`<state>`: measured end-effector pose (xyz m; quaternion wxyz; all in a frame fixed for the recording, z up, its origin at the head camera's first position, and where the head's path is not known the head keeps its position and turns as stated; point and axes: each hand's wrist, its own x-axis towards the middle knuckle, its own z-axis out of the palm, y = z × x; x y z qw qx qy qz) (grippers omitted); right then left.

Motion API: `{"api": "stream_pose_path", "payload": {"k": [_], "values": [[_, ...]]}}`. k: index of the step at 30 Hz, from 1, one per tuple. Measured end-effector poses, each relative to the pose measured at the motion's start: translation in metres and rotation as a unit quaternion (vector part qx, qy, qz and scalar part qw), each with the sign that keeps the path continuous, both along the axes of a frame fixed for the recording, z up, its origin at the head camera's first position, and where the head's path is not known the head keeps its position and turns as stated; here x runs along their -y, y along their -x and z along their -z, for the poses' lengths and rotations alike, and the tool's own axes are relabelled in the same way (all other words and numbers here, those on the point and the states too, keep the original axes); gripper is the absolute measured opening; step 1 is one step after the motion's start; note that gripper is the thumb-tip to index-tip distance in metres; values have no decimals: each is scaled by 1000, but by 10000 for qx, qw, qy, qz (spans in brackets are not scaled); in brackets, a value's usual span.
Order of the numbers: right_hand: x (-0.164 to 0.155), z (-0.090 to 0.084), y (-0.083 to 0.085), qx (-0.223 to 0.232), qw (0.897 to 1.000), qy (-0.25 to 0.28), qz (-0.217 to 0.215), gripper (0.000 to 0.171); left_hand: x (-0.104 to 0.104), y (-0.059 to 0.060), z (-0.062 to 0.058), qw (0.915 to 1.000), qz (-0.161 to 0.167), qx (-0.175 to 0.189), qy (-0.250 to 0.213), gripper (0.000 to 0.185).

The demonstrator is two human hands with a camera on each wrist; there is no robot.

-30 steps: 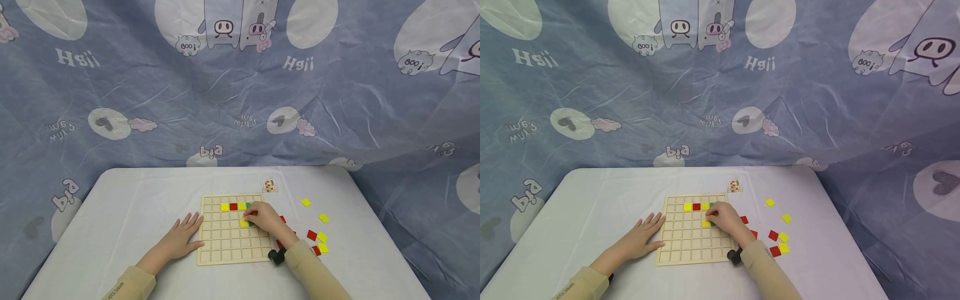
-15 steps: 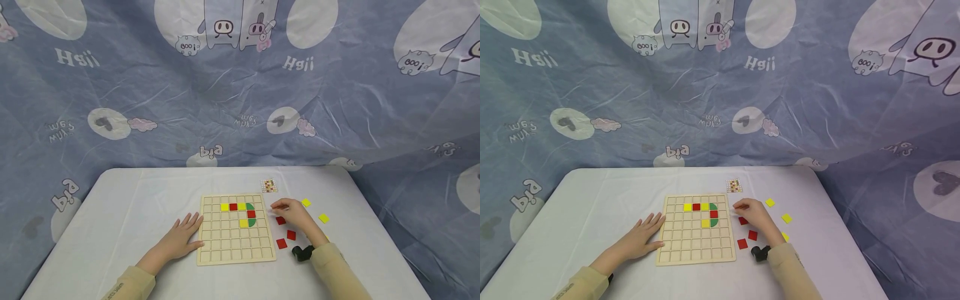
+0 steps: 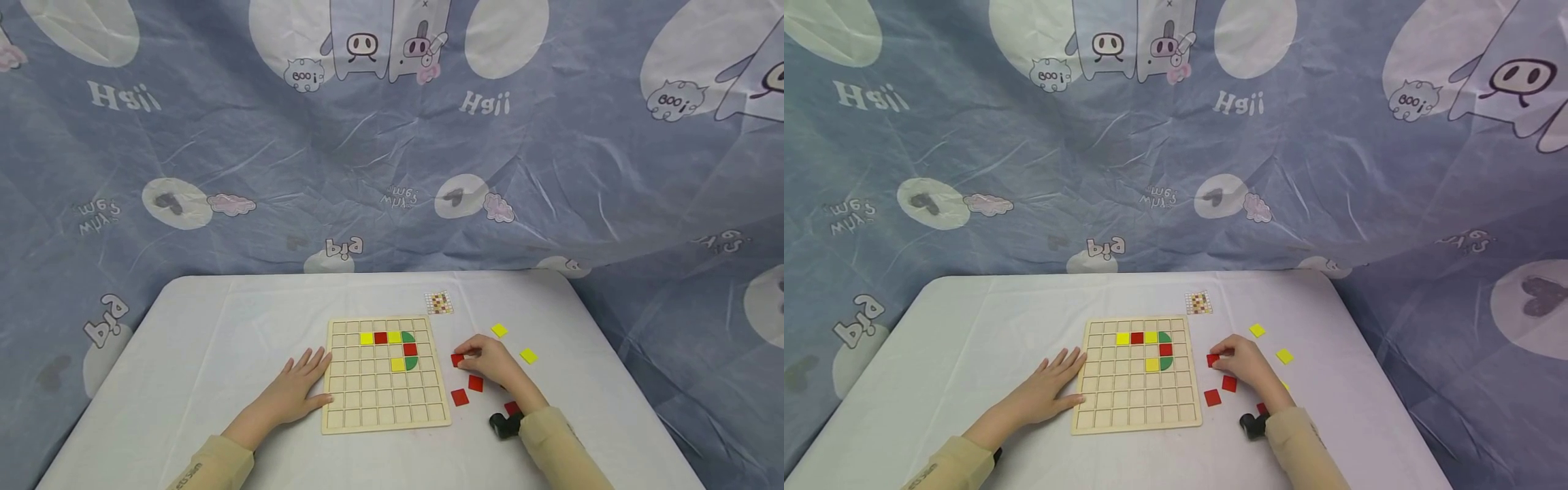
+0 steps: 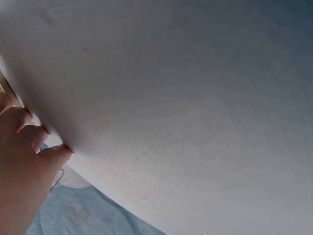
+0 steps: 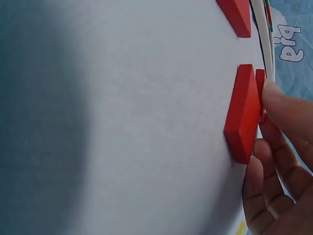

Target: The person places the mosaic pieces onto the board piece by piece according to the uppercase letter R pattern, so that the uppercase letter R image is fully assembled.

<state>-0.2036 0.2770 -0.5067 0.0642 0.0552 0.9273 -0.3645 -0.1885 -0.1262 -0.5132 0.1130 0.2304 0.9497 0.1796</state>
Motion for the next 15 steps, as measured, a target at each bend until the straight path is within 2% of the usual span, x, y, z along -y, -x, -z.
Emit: {"api": "stream_pose_path", "payload": {"k": [15], "values": [[5, -1, 3, 78, 9996, -225, -164, 20, 1, 3, 9, 9999, 6, -104, 6, 81]]}}
